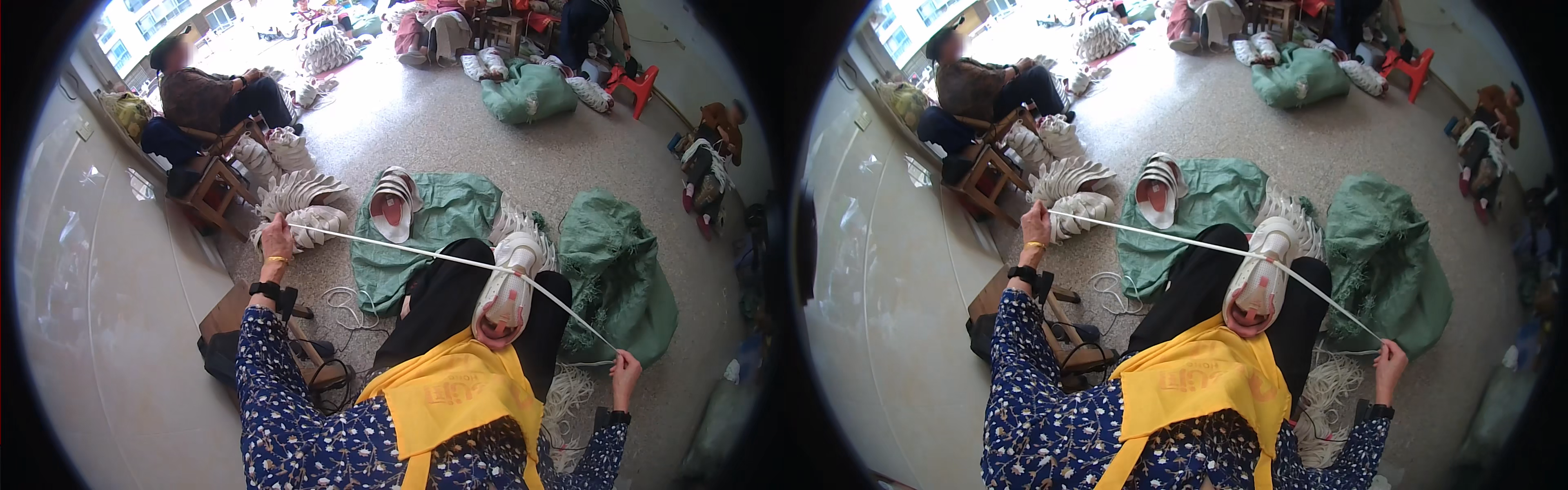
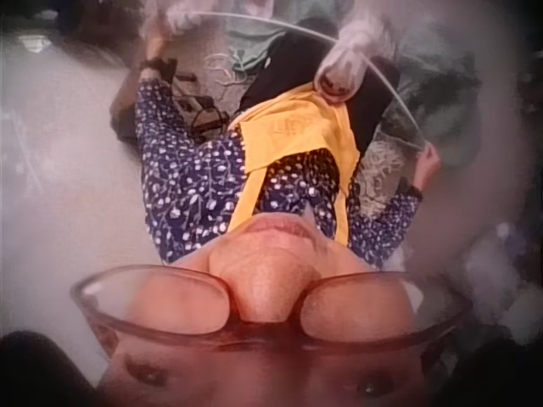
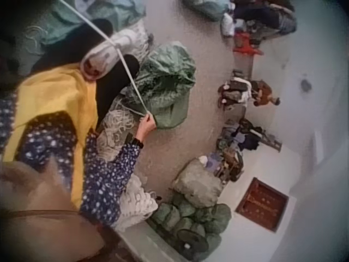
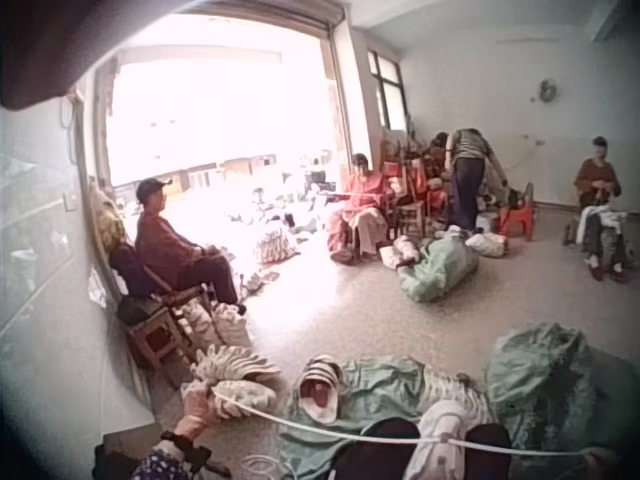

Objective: The person threads white shoelaces through the eyelets of a white sneaker, pulls them tight, and ties a knot. They then insert a pink insole into the shoe and place it on a stack of similar shoes.

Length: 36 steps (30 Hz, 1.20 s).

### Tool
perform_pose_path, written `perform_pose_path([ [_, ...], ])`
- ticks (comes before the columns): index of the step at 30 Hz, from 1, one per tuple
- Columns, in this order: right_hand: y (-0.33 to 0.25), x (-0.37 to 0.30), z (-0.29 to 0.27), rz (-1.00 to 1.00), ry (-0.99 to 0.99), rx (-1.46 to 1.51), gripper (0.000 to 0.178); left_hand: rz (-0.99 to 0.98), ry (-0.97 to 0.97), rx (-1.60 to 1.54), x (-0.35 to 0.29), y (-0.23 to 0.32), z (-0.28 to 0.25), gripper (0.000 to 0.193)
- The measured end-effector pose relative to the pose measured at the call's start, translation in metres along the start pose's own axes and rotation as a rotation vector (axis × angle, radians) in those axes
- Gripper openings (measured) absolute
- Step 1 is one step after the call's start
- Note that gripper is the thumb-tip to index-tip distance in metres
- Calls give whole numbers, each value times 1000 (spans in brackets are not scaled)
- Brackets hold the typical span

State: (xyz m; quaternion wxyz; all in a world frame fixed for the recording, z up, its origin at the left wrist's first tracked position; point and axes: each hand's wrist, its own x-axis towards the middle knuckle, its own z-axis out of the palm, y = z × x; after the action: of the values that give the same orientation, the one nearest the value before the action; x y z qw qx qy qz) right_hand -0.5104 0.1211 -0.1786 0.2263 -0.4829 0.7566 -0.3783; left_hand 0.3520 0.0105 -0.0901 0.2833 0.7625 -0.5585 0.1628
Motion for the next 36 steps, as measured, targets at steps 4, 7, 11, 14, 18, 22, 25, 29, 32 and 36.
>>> perform_pose_path([
  [4, 35, 10, -16, -1, 18, -29, 17, -57, 49, -28, -1, -22, 0, 5],
  [7, 56, 18, -14, 25, 32, -12, 17, -120, 57, 15, 3, -33, -9, 5],
  [11, 79, 32, -29, 31, 51, -55, 17, -157, 59, 27, -11, -42, -4, 6],
  [14, 97, 34, -45, 23, 64, -64, 16, -187, 76, 8, -14, -41, -4, 6],
  [18, 111, 35, -66, 41, 60, -85, 18, -214, 61, 23, -22, -47, -14, 5],
  [22, 125, 36, -84, 75, 74, -93, 19, -199, 48, 6, -21, -45, -16, 5],
  [25, 136, 38, -106, 91, 101, -98, 19, -214, 43, 0, -22, -42, -6, 5],
  [29, 147, 31, -122, 150, 125, -106, 19, -224, -8, 2, -25, -43, -6, 5],
  [32, 163, 22, -135, 152, 154, -99, 19, -220, -30, -19, -21, -36, 1, 5],
  [36, 182, 18, -143, 189, 149, -116, 19, -218, -39, -6, -23, -41, -7, 6],
])
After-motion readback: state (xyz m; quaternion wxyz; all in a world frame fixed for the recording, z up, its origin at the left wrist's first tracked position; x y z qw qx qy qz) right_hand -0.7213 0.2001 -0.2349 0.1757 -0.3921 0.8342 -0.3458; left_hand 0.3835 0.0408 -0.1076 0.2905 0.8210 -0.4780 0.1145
